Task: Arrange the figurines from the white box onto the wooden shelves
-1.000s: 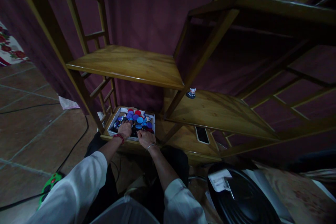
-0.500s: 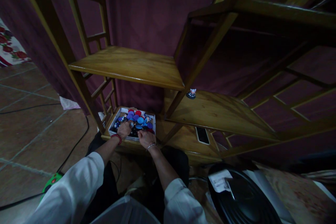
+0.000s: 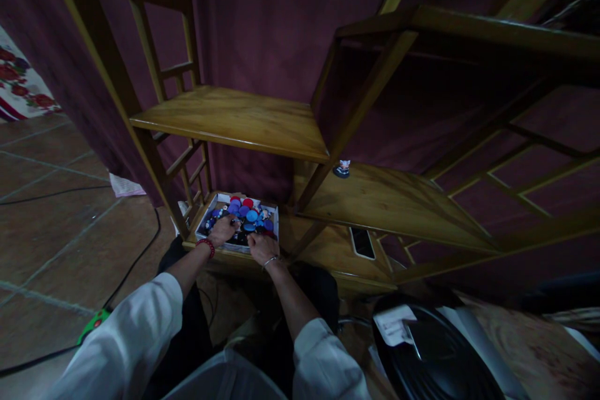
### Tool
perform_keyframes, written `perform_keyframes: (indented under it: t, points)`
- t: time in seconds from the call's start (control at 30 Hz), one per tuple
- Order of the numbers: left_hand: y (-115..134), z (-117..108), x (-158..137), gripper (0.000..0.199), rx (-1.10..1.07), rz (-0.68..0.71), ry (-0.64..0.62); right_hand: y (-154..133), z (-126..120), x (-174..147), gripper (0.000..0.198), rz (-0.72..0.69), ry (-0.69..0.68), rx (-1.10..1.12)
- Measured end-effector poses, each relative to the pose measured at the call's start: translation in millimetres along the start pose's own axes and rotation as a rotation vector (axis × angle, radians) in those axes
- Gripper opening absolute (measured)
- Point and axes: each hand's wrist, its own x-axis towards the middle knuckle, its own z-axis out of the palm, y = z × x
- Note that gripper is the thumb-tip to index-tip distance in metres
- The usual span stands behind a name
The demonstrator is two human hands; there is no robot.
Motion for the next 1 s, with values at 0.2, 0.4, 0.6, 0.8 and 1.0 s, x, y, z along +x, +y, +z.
perform_keyframes:
  t: [0.2, 0.4, 0.6, 0.8, 1.0]
  points:
    - [-5, 6, 4, 0.022, -0.322, -0.092, -0.015, -1, -2, 0, 0.038, 0.01, -0.004, 0.015]
    - [0, 5, 1, 0.016, -0.526, -0.123, -0.071, -2, -4, 0, 0.037, 0.034, -0.019, 0.041]
    - [3, 10, -2, 0.014, -0.652, -0.161, -0.108, -2, -6, 1, 0.035, 0.056, -0.029, 0.073]
    - [2, 11, -3, 0.012, -0.702, -0.168, -0.124, 0, -5, 4, 0.039, 0.068, -0.033, 0.159]
    - [4, 10, -6, 0.008, -0.684, -0.152, -0.137, 1, -5, 6, 0.04, 0.051, -0.025, 0.23]
